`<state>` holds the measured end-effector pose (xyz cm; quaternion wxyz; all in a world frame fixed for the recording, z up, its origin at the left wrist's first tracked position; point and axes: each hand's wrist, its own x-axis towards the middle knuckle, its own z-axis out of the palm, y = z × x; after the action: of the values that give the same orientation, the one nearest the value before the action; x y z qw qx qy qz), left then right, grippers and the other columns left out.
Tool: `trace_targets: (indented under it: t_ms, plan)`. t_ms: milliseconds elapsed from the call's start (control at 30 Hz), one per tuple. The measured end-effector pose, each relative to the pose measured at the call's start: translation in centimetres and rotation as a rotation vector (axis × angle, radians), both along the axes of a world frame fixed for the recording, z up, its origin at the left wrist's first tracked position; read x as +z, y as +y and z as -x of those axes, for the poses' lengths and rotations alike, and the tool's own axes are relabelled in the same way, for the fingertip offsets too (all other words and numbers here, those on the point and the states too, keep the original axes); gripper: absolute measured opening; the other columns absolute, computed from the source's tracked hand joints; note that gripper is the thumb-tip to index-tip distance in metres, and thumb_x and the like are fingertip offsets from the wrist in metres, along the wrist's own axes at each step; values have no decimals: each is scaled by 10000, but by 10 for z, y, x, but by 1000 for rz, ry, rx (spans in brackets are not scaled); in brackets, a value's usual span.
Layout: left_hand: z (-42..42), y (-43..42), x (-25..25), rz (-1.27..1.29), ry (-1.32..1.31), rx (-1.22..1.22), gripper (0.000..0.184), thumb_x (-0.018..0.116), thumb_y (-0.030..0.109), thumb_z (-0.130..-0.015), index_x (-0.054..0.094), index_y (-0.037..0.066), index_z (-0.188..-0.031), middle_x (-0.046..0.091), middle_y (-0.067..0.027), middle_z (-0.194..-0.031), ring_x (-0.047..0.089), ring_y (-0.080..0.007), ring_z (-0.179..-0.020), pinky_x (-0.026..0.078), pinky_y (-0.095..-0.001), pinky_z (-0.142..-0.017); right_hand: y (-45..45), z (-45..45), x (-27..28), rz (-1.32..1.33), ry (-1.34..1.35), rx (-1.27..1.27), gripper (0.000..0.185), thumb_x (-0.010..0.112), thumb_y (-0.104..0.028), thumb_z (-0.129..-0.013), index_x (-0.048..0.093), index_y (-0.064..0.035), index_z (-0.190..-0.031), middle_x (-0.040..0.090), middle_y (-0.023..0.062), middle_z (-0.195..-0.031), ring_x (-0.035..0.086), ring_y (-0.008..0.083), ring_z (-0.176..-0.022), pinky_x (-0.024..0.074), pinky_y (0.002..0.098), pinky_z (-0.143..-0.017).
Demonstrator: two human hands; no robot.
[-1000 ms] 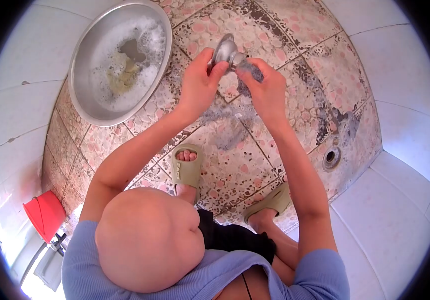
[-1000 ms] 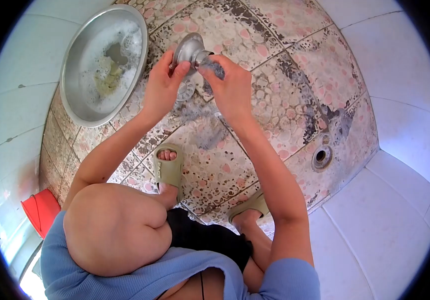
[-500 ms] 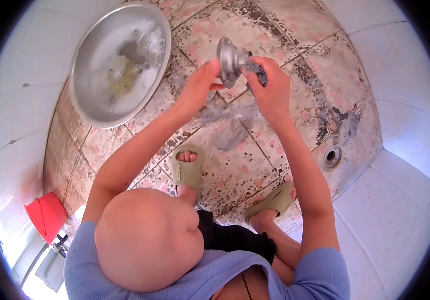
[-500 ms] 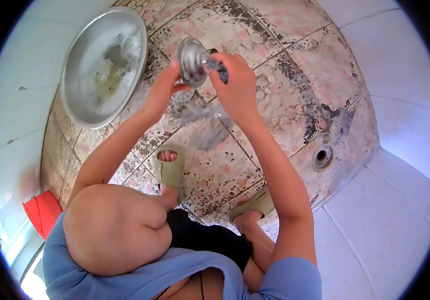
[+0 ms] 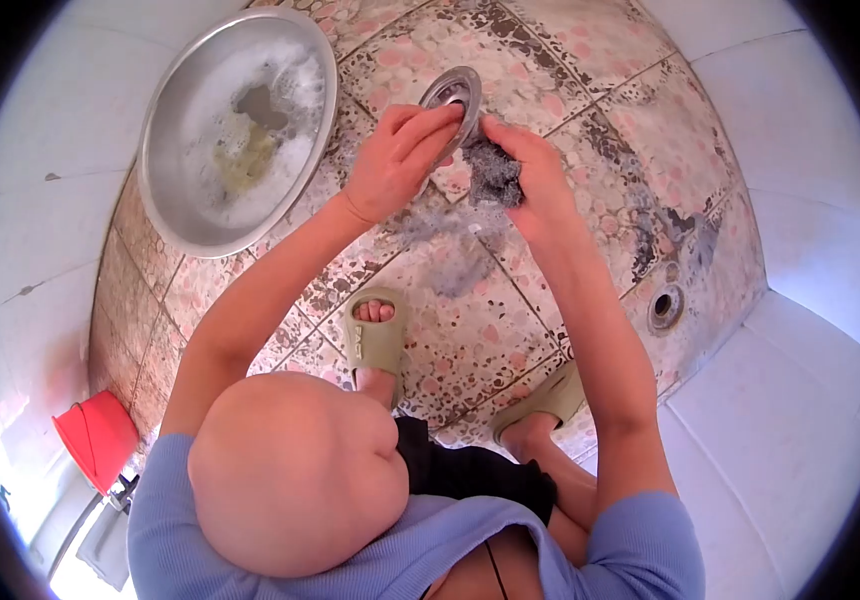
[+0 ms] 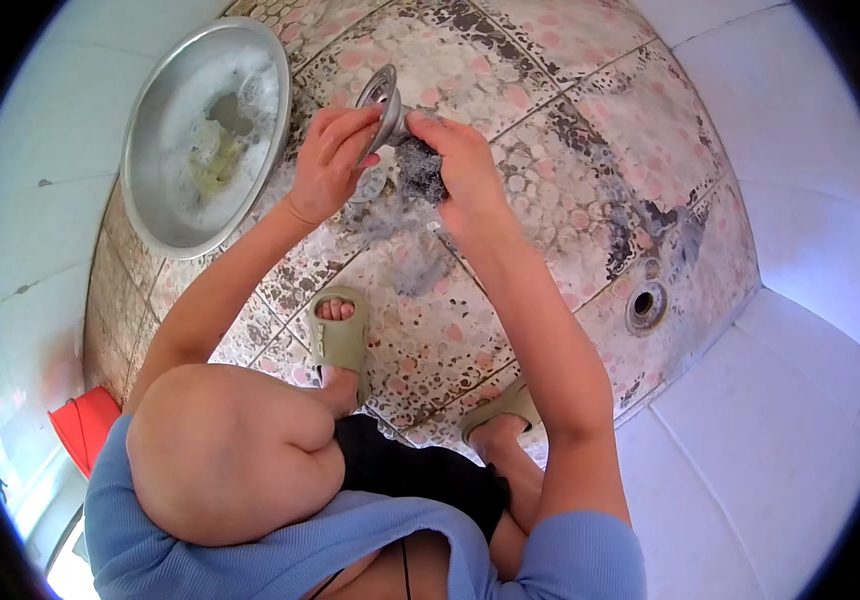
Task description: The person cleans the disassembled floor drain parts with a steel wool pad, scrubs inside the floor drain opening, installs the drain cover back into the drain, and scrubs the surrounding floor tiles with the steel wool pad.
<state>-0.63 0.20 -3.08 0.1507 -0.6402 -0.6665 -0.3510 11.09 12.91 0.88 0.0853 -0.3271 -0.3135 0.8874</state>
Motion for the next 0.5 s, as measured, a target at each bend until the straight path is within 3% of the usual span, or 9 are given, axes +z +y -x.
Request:
trace_targets:
  t_ms: [100,200,233,300,333,400,467,500]
  plan:
    - [-1,0,-4,89,-201,13,426,657,142,-778,501,13,-1153,565,-113,-1064,529,-265,-935,443,-360,-822,1,4,2,-176,-102,-60,159,601,-96,-837,590,-1,-963,633,62,-858,586,155,-685,463,266,-629]
    - [-26,1,7,126,-1265,17,421,535,327,-902,485,6,-1169,545,-93,-1068,507,-189,-969,418,-327,-848,0,-2,-24,-1398,-135,37,212,625,-63,-781,581,-28,-986,624,93,-882,580,234,-727,465,307,-661]
    - [-28,9,19,47,-1621,112,525,369,482,-946,523,4,-1099,555,-55,-961,504,-135,-894,412,-294,-803,3,-3,-28,-1562,-1,39,223,631,-57,-763,583,-32,-980,617,103,-885,573,254,-739,459,316,-666]
    - [-20,10,29,151,-1667,186,519,363,489,-945,548,11,-1026,564,-32,-889,510,-132,-828,417,-297,-758,5,-6,-34,-1872,283,41,247,642,-46,-726,588,-40,-967,603,123,-892,559,296,-764,449,334,-677]
    - [-17,11,31,198,-1686,216,521,360,493,-945,561,14,-989,569,-20,-853,513,-130,-794,419,-298,-735,3,-6,-36,-1830,255,14,231,641,-46,-733,589,-37,-958,601,124,-882,563,281,-753,445,327,-669]
    - [-15,13,28,189,-1260,319,485,396,475,-934,568,22,-942,582,-58,-838,525,-182,-758,424,-304,-679,-4,-3,-36,-1750,197,-47,199,639,-45,-747,593,-33,-940,599,126,-861,572,251,-731,439,313,-654]
    - [-18,11,21,185,-844,405,452,432,457,-923,575,29,-895,594,-97,-823,537,-233,-722,429,-309,-623,-21,-4,-25,-1266,-24,12,137,617,-68,-787,596,-27,-917,606,111,-843,577,219,-714,438,301,-642]
    - [-16,11,17,125,-651,324,408,464,421,-908,577,30,-906,591,-107,-843,537,-250,-733,434,-317,-619,-25,-4,-19,-1021,-124,36,112,606,-79,-807,597,-25,-905,609,103,-835,579,203,-706,438,295,-636]
